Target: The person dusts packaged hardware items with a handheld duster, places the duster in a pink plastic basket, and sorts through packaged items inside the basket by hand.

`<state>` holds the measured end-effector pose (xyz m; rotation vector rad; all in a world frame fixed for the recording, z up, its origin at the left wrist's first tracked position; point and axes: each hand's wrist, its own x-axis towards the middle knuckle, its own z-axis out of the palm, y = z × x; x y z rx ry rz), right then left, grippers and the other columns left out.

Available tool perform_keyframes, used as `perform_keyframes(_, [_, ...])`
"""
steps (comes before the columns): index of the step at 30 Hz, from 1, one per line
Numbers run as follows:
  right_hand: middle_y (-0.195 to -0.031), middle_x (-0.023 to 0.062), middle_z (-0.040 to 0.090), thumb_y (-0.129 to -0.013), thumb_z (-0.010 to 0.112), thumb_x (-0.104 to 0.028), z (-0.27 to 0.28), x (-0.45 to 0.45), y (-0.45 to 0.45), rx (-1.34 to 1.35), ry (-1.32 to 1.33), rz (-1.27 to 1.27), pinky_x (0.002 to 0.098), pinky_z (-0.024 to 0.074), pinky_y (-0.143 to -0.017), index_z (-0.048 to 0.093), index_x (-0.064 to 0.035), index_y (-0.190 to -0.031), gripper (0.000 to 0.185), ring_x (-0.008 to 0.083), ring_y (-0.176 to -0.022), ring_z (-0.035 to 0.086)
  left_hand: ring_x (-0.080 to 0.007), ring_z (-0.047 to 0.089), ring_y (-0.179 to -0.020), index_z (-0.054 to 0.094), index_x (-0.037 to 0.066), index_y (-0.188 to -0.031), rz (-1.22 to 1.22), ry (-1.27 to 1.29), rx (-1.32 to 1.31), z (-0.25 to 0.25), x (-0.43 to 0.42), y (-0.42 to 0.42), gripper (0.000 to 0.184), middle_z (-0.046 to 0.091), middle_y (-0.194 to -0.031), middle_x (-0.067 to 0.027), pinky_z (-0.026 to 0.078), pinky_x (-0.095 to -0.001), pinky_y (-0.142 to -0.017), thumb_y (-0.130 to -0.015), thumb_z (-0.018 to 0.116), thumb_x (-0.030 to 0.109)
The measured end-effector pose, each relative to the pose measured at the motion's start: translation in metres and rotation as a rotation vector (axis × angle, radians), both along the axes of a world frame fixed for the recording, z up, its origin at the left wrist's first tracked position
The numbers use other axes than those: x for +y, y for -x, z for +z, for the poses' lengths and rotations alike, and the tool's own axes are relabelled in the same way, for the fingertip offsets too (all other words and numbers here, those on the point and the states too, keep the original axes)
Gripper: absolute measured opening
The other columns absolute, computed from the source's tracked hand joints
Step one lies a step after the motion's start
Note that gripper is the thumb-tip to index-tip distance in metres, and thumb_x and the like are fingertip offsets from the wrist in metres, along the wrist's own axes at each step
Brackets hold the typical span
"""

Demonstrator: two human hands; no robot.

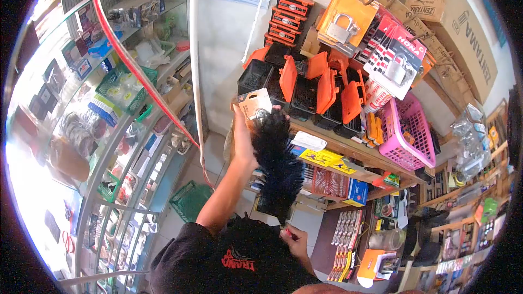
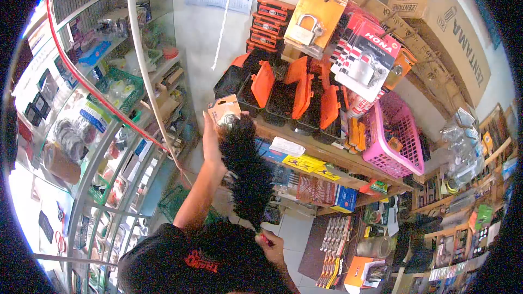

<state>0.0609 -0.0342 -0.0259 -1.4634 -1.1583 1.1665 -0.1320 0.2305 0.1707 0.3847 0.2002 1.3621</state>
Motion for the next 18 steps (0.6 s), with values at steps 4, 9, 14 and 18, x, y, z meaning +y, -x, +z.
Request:
perform_keyframes(4, [-0.088, 0.0033, 0.066, -0.087, 0.073, -0.017, -0.011, 0.005, -0.015, -0.082, -0.012, 0.017, 0.0242, 0.0457, -0.072, 0.066, 0.0031, -0.111, 0.032, 0.0097, -0.077, 0.056, -0.0333, 0.065, -0.095, 0.050, 0.003, -0.129, 0.090, -0.060, 0.019, -0.005, 0.016, -0.011, 0.082, 0.063, -0.113, -0.0171, 0.058, -0.0437, -0.077, -0.092, 0.025, 0.072])
perform_keyframes(9, [-0.093, 0.0061, 0.069, -0.085, 0.075, -0.020, -0.013, 0.003, -0.021, -0.150, -0.054, -0.008, 0.0263, 0.0481, -0.077, 0.067, 0.0010, -0.112, 0.035, 0.0123, -0.083, 0.060, -0.0314, 0.067, -0.092, 0.050, -0.002, -0.127, 0.139, -0.129, -0.015, -0.024, 0.027, -0.025, 0.087, 0.065, -0.107, -0.0210, 0.059, -0.0404, -0.074, -0.091, 0.025, 0.073])
perform_keyframes(14, [-0.083, 0.0019, 0.065, -0.084, 0.074, -0.014, 0.021, 0.007, -0.026, -0.119, -0.127, -0.069, 0.0242, 0.0451, -0.072, 0.068, 0.0024, -0.109, 0.031, 0.0088, -0.076, 0.054, -0.0315, 0.067, -0.090, 0.051, -0.005, -0.123, -0.099, -0.149, -0.051, -0.053, 0.025, -0.056, 0.091, 0.067, -0.096, -0.0213, 0.057, -0.0402, -0.076, -0.089, 0.027, 0.076])
perform_keyframes(18, [-0.075, 0.0001, 0.058, -0.086, 0.072, -0.013, 0.035, 0.019, -0.033, -0.121, -0.092, -0.131, 0.0242, 0.0420, -0.065, 0.068, 0.0040, -0.100, 0.023, 0.0082, -0.069, 0.048, -0.0315, 0.067, -0.090, 0.052, -0.004, -0.122, -0.226, -0.169, 0.082, -0.077, 0.010, -0.080, 0.090, 0.066, -0.094, -0.0203, 0.057, -0.0413, -0.076, -0.089, 0.027, 0.076])
